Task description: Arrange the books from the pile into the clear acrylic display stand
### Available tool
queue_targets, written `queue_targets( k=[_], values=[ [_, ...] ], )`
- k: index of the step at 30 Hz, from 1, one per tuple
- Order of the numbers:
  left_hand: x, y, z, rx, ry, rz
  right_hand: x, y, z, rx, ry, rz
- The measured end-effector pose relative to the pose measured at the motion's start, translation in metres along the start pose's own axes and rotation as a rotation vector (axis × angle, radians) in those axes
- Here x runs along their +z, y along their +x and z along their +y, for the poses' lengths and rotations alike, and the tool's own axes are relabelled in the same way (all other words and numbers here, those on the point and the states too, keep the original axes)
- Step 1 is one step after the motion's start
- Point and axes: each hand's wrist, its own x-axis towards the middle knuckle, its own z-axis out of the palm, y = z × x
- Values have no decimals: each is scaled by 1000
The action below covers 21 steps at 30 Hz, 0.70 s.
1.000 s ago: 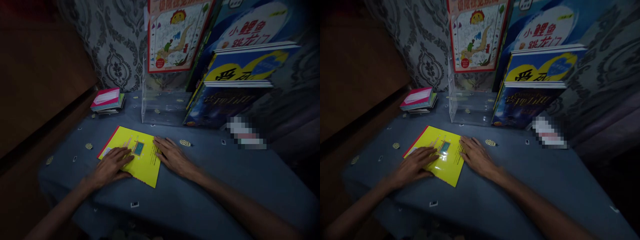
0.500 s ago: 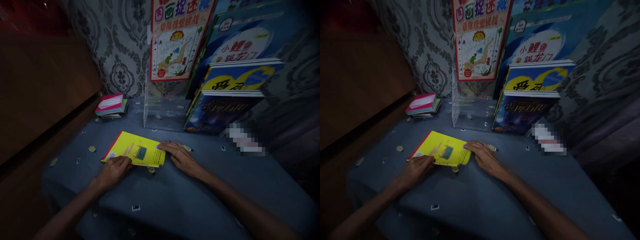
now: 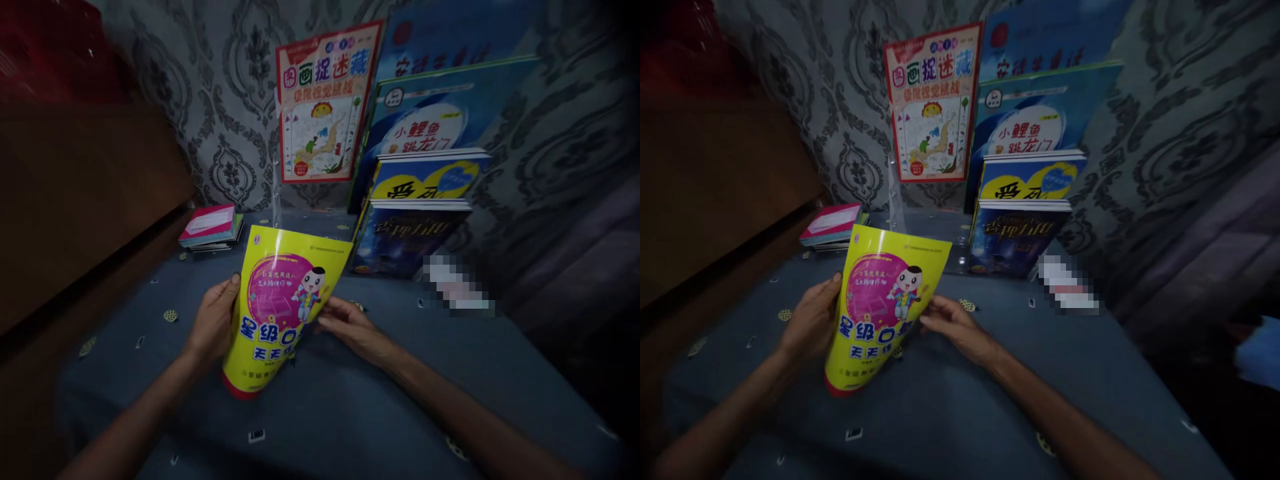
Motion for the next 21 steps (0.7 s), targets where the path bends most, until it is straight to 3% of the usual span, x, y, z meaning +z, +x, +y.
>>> queue_targets(
  k=[3, 6, 8, 10, 15, 19, 21],
  values=[
    [5, 4, -5, -34, -73, 23, -2, -1, -7, 58, 36, 52],
    [-4, 12, -16, -36, -35, 38, -7, -2, -15, 181, 46, 56],
    [-17, 17, -25, -58, 75, 12, -12, -2, -18, 254, 4, 41],
    [-34, 23, -33, -28, 327, -35, -16, -1, -18, 342, -68, 5],
    [-70, 34, -43, 435, 1241, -72, -22, 1, -16, 572, -349, -51],
    [-70, 44, -47, 599, 1439, -154, -26, -1, -21, 625, -554, -39],
    [-63, 52, -50, 667, 1445, -198, -25, 0, -26, 562, -738, -9]
  ],
)
